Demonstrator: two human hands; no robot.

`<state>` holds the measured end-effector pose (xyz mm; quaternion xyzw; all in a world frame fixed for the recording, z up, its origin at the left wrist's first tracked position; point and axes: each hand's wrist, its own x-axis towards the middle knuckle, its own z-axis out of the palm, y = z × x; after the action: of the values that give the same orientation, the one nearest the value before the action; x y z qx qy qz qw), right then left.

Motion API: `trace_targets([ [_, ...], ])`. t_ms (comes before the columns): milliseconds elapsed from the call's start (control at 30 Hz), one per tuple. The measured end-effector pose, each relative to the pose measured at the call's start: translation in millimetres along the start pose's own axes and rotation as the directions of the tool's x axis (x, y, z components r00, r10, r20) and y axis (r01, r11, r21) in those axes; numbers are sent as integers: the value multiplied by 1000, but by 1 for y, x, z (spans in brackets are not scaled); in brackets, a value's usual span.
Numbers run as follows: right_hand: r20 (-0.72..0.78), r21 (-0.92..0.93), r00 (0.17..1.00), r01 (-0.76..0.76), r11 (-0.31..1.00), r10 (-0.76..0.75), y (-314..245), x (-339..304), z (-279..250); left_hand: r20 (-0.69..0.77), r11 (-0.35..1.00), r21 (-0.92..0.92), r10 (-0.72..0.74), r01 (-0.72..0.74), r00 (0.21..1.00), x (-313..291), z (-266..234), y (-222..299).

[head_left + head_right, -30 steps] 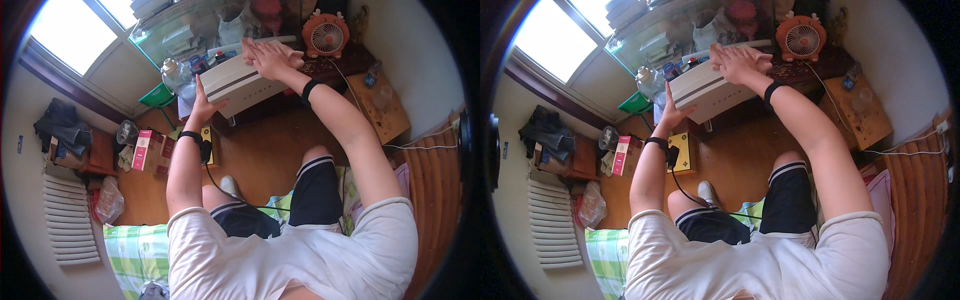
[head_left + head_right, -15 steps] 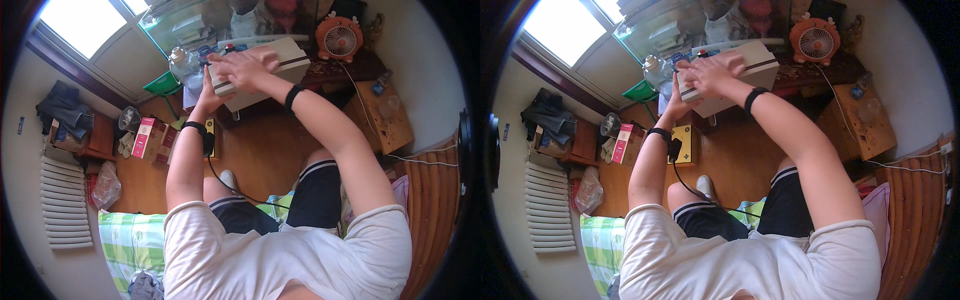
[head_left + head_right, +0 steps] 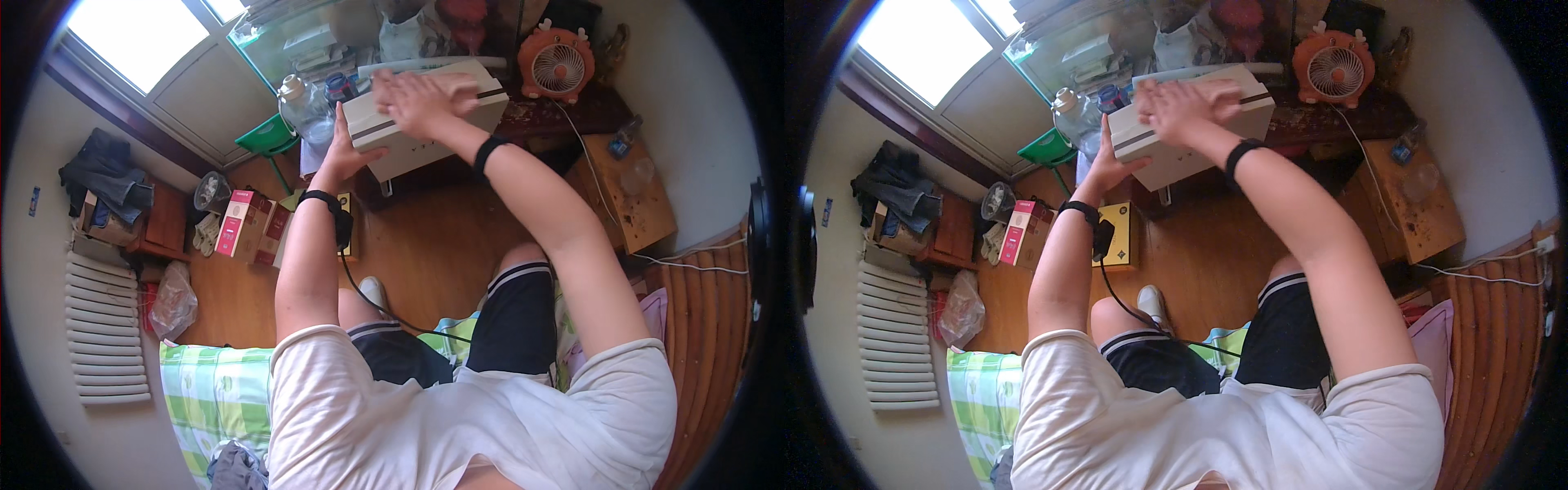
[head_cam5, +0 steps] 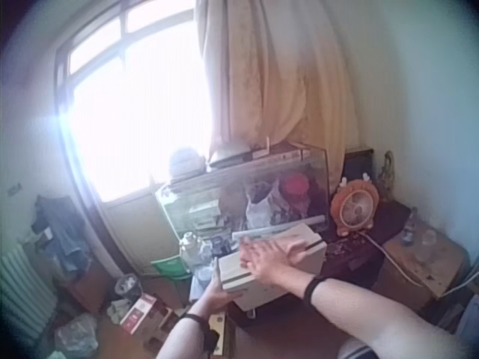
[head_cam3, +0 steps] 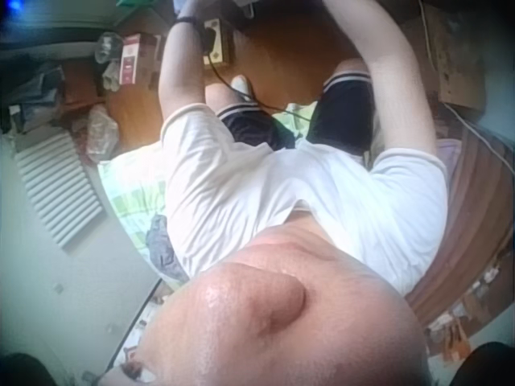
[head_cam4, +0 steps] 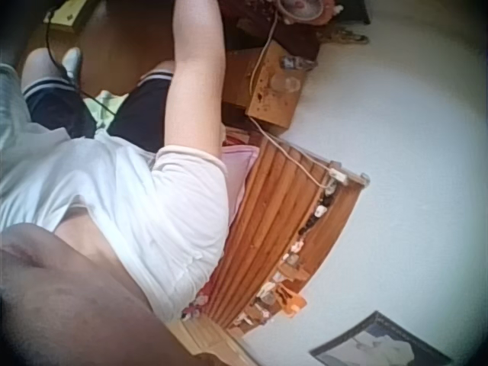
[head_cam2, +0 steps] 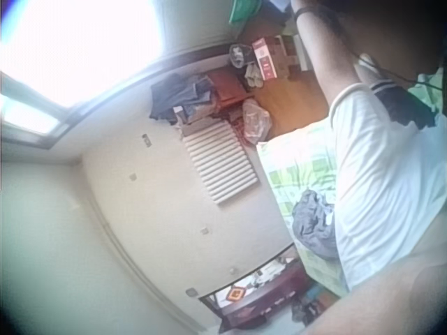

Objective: The person wipes the top and sides of two boxes with a cloth.

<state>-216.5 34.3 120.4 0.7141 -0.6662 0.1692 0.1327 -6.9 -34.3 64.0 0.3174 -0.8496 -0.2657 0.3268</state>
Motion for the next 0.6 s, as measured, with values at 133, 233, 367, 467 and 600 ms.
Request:
trace_targets([
  [133,-114,35,985,138,990,-133,-45,18,20,44,998,23,61,-62,997,7,-4,-16],
  [233,-153,42,970,197,979,-189,-45,18,28,37,960,273,61,-69,997,9,0,-13],
  [367,-99,144,959,276,950,-264,-4,16,20,26,1000,-4,-17,17,1000,7,5,2],
  [467,32,157,987,151,976,-158,16,5,-16,-11,1000,-15,26,-26,1000,-8,-5,-2],
  [600,-56,-70,994,-96,993,92,77,-6,-12,-1,996,-79,47,-47,999,4,1,4],
])
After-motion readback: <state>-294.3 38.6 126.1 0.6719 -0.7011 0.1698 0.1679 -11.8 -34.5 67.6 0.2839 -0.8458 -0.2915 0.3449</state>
